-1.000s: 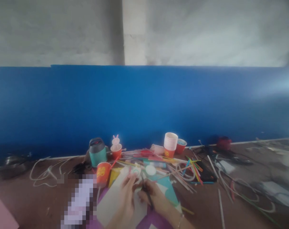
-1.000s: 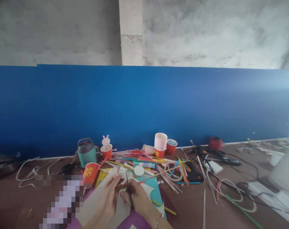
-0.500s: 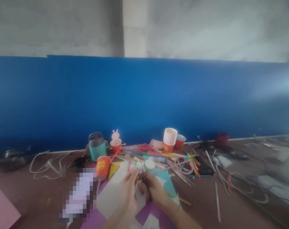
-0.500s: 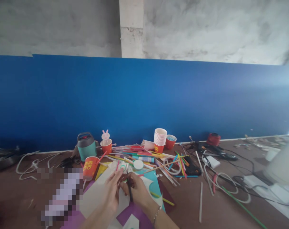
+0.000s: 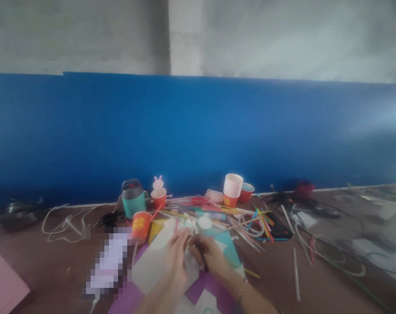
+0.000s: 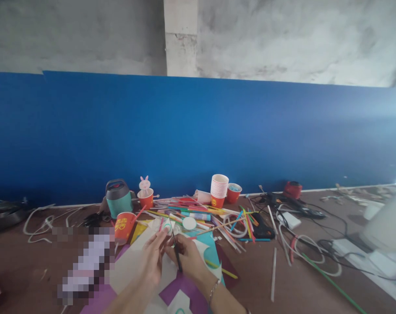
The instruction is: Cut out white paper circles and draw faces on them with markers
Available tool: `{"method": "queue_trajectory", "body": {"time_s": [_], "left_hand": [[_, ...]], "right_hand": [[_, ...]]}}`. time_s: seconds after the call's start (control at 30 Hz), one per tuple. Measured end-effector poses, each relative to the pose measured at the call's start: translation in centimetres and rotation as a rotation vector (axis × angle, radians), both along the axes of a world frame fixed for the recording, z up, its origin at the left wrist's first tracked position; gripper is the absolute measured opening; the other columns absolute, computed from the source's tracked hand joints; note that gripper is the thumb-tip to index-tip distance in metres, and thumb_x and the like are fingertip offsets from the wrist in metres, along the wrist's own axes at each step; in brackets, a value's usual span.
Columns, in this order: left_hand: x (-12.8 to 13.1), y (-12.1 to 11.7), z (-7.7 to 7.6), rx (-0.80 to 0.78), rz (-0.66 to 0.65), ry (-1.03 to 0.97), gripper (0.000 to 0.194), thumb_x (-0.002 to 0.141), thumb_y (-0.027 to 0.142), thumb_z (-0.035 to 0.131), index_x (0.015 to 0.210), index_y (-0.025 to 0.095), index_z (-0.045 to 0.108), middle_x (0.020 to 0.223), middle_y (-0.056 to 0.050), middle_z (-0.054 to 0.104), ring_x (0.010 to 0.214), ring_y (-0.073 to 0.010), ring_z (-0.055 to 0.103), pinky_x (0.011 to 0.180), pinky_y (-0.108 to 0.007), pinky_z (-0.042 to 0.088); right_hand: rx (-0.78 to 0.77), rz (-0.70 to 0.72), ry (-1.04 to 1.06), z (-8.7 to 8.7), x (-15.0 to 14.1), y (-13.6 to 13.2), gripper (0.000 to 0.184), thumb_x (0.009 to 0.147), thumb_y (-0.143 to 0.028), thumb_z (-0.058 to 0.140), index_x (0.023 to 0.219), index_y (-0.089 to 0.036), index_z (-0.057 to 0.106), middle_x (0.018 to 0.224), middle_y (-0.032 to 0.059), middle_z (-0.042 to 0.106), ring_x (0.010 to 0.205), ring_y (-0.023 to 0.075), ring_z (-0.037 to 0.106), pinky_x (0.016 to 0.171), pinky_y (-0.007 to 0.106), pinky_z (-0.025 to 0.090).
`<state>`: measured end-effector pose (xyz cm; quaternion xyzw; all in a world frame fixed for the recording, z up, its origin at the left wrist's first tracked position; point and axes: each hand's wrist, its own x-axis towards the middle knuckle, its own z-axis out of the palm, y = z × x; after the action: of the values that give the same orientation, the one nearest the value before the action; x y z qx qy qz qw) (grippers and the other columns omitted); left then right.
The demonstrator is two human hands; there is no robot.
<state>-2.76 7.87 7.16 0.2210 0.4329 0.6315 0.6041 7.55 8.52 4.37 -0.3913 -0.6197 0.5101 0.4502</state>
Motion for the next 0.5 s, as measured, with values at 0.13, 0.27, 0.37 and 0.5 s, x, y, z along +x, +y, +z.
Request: {"method": "queue_trajectory", "body": {"time_s": [0.13,0.27,0.37,0.5], "left_hand": [[-0.19,0.10,-0.24,0.035,0.000,-0.021,0.031,0.052,0.037,0.083,0.064,0.014,0.066,0.061,0.000,0.065,0.061,-0.0143,0.060,0.058,-0.022,0.045],[-0.34,0.36,-0.58,0.044,0.000,-0.028,0.030,0.051,0.037,0.083,0.062,0.015,0.067,0.060,-0.001,0.065,0.062,-0.0142,0.059,0.059,-0.022,0.044],[-0.39,0.51,-0.72,0.053,-0.006,-0.025,0.031,0.052,0.038,0.083,0.063,0.015,0.067,0.062,-0.001,0.065,0.062,-0.0132,0.059,0.058,-0.021,0.043],[-0.41,0.48,-0.87,0.052,-0.030,-0.016,0.031,0.052,0.038,0.083,0.062,0.015,0.065,0.058,0.000,0.062,0.055,-0.0125,0.055,0.052,-0.022,0.041]], "right_hand": [[0.005,-0.021,-0.003,-0.21,-0.06,0.13,0.037,0.075,-0.053,0.065,0.072,-0.017,0.054,0.051,-0.0073,0.039,0.044,0.0063,0.029,0.043,0.021,0.023],[0.041,-0.024,-0.008,-0.44,-0.14,0.26,0.040,0.075,-0.055,0.064,0.069,-0.017,0.054,0.053,-0.0063,0.040,0.047,0.0066,0.031,0.044,0.021,0.024],[0.023,-0.029,0.002,-0.61,-0.13,0.29,0.041,0.074,-0.056,0.065,0.068,-0.017,0.053,0.051,-0.0072,0.039,0.044,0.0060,0.030,0.043,0.021,0.023],[-0.072,-0.001,-0.001,-0.67,0.01,0.22,0.041,0.073,-0.058,0.064,0.074,-0.018,0.054,0.047,-0.0085,0.040,0.038,0.0058,0.031,0.038,0.020,0.023]]}}
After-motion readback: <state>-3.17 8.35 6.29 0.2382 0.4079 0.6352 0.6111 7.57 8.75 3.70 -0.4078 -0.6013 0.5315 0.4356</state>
